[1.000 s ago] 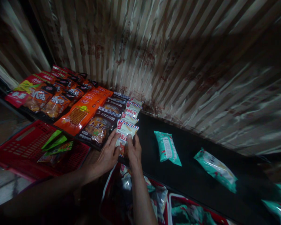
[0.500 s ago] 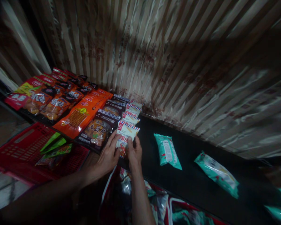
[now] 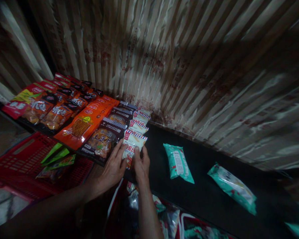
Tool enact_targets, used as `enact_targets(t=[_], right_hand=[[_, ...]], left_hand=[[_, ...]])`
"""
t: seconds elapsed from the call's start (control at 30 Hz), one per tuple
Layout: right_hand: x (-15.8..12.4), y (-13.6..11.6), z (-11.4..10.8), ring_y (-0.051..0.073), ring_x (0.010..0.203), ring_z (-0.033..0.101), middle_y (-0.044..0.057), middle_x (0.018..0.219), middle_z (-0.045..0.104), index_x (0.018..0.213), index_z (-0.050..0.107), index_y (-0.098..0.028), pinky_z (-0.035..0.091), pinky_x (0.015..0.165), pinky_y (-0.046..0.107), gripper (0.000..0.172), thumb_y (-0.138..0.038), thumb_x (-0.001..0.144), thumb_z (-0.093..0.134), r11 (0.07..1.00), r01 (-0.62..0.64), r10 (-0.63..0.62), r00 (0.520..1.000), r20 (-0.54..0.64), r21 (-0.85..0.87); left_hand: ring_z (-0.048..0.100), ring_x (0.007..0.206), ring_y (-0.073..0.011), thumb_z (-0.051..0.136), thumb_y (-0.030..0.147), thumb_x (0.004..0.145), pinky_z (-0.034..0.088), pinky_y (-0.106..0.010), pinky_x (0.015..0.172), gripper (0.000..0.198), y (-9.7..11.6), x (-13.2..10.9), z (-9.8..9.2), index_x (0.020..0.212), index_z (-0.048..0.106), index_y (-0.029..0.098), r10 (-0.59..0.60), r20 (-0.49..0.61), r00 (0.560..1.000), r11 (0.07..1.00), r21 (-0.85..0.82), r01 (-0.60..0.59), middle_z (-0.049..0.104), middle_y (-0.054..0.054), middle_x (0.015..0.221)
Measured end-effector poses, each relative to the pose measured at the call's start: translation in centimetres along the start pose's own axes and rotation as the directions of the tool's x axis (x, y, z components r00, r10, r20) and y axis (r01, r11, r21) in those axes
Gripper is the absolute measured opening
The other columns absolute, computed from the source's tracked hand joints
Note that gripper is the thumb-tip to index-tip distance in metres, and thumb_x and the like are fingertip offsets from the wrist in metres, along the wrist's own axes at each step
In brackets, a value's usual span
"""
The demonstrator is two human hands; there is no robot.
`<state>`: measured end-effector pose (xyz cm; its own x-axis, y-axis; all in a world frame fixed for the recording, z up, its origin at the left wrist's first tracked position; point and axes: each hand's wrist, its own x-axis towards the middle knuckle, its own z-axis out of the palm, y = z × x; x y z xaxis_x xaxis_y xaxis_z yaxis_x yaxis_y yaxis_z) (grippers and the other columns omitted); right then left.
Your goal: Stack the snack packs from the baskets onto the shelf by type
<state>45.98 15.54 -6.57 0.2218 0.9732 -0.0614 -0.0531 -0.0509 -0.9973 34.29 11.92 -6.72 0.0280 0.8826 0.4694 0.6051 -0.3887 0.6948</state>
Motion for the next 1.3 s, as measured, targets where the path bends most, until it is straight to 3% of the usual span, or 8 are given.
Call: enact_targets(t=[0.3, 0.47, 0.73, 0.93, 1.1, 1.3], right_hand=[[-0.2, 0.1, 0.3, 0.023, 0.099, 0.063, 0.007, 0.121, 0.064, 0.133, 0.046, -0.023, 0.05, 0.087, 0.038, 0.065, -0.052, 0.076, 0.059, 0.998, 0.028, -0.029, 1.0, -0.011, -0.058], [-0.2, 0.3, 0.4, 0.023, 0.11, 0.059, 0.006, 0.127, 0.059, 0.139, 0.038, -0.025, 0.045, 0.094, 0.039, 0.07, -0.053, 0.078, 0.057, 0.993, 0.061, -0.064, 0.998, -0.028, -0.104], [-0.1, 0.8, 0.4, 0.023, 0.116, 0.055, 0.006, 0.131, 0.057, 0.14, 0.036, -0.025, 0.041, 0.099, 0.04, 0.072, -0.057, 0.078, 0.053, 0.969, 0.069, -0.086, 0.994, -0.063, -0.238], [-0.6, 0.9, 0.3, 0.024, 0.129, 0.043, 0.008, 0.142, 0.044, 0.143, 0.029, -0.023, 0.035, 0.105, 0.041, 0.077, -0.056, 0.078, 0.053, 0.965, 0.119, -0.146, 0.984, -0.101, -0.236], [-1.4, 0.3, 0.2, 0.026, 0.13, 0.041, 0.012, 0.145, 0.039, 0.143, 0.03, -0.02, 0.032, 0.106, 0.041, 0.079, -0.058, 0.078, 0.052, 0.959, 0.086, -0.121, 0.986, -0.118, -0.271], [-1.6, 0.0, 0.5, 0.024, 0.127, 0.045, 0.01, 0.143, 0.043, 0.141, 0.034, -0.02, 0.034, 0.105, 0.039, 0.072, -0.057, 0.081, 0.049, 0.964, 0.1, -0.128, 0.987, -0.099, -0.247]], left_hand=[[0.02, 0.141, -0.0255, 0.036, 0.005, 0.085, 0.035, -0.047, 0.109, 0.057, 0.3, -0.1, 0.0, 0.141, 0.026, 0.011, 0.034, 0.008, 0.999, 0.997, 0.063, -0.034, 0.022, -0.02, 0.151], [0.018, 0.141, -0.0249, 0.036, 0.006, 0.086, 0.034, -0.047, 0.11, 0.057, 0.0, -0.3, 0.2, 0.142, 0.025, 0.012, 0.038, 0.028, 0.999, 0.996, 0.079, -0.04, 0.023, -0.018, 0.151], [0.019, 0.141, -0.025, 0.032, 0.007, 0.088, 0.033, -0.046, 0.11, 0.055, -0.3, -0.2, 0.1, 0.142, 0.025, 0.01, 0.053, 0.031, 0.998, 0.997, 0.061, -0.055, 0.021, -0.02, 0.151], [0.013, 0.142, -0.0277, 0.036, 0.007, 0.086, 0.03, -0.05, 0.11, 0.056, 0.5, -1.1, -0.3, 0.141, 0.028, 0.011, 0.116, 0.077, 0.99, 0.984, 0.129, -0.125, 0.02, -0.02, 0.152], [0.003, 0.143, -0.0289, 0.04, 0.008, 0.082, 0.023, -0.055, 0.112, 0.06, 1.5, -2.6, 0.0, 0.141, 0.027, 0.009, 0.228, 0.129, 0.965, 0.95, 0.187, -0.25, 0.021, -0.02, 0.151], [0.003, 0.143, -0.0288, 0.043, 0.009, 0.081, 0.02, -0.054, 0.112, 0.059, 1.4, -2.9, 0.4, 0.139, 0.031, 0.009, 0.197, 0.164, 0.967, 0.956, 0.186, -0.226, 0.021, -0.021, 0.151]])
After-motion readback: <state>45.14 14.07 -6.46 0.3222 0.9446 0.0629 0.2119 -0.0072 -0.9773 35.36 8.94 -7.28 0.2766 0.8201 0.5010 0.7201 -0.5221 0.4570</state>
